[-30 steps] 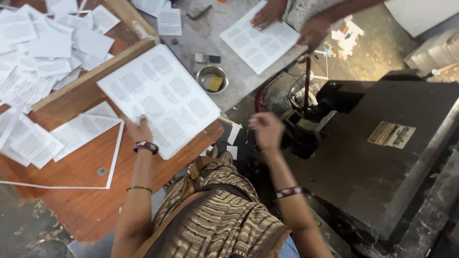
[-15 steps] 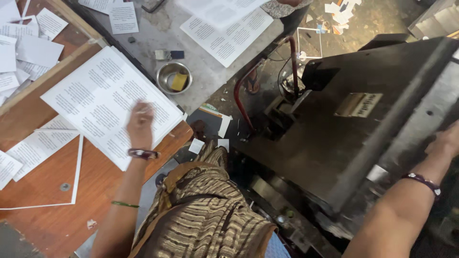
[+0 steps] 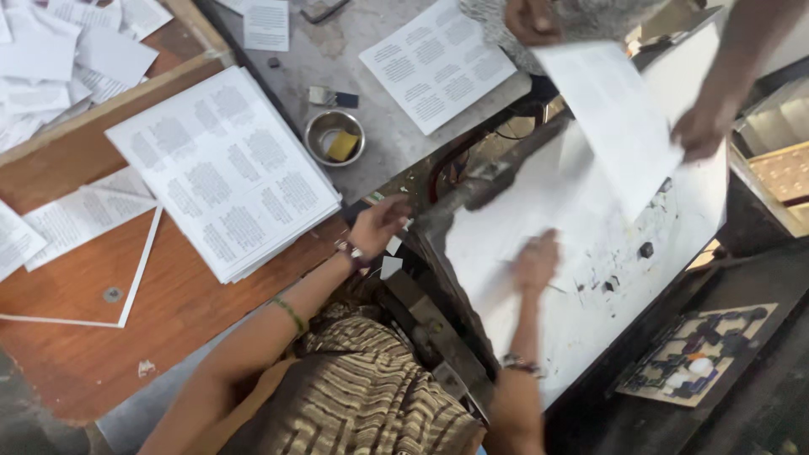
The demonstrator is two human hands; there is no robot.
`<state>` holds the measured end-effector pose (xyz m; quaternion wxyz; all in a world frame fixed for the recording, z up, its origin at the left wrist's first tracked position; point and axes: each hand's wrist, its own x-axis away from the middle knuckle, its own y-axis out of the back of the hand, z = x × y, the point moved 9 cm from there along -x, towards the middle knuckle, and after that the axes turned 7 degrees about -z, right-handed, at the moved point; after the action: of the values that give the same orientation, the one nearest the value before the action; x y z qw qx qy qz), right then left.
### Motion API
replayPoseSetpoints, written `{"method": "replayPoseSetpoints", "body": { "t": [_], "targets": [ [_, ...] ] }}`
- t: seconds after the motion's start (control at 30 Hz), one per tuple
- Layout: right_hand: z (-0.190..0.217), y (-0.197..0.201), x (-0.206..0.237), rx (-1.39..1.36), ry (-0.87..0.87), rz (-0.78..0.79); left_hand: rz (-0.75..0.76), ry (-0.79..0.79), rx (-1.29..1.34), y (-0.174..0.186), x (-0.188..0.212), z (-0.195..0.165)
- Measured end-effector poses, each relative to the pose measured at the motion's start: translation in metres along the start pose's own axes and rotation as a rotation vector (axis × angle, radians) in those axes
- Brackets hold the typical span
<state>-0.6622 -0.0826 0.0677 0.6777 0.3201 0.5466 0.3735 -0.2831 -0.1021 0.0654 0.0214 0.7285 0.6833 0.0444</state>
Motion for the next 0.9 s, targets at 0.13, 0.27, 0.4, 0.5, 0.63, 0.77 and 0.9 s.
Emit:
{"method": "replayPoseSetpoints", "body": {
  "t": [0.13, 0.27, 0.4, 0.5, 0.63, 0.77, 0.9],
  "targets": [
    [0.214, -0.009, 0.053, 0.042, 0.148, 0.299, -0.141, 0.155, 0.109, 0.019, -0.011, 0.018],
    [0.356, 0.037, 0.063, -0.310, 0.285, 0.302, -0.577, -0.073, -0.043, 0.138, 0.015, 0.019],
    [0.437, 0.041, 0.056, -0.464, 0.424, 0.400, -0.865, -0.125, 0.232, 0.277, 0.064, 0.041],
    [0.481, 0.021, 0.063, -0.472, 0.501, 0.417, -0.910, -0.037, 0.142, 0.336, 0.083, 0.046],
    [0.509, -0.012, 0.082, -0.340, 0.579, 0.479, -0.888, -0.062, 0.193, 0.352, 0.086, 0.036],
    [0.512, -0.022, 0.081, -0.317, 0.603, 0.444, -1.003, -0.080, 0.177, 0.352, 0.093, 0.031],
    [0.515, -0.022, 0.072, -0.329, 0.633, 0.458, -1.067, 0.023, 0.169, 0.353, 0.103, 0.043]
  ]
}}
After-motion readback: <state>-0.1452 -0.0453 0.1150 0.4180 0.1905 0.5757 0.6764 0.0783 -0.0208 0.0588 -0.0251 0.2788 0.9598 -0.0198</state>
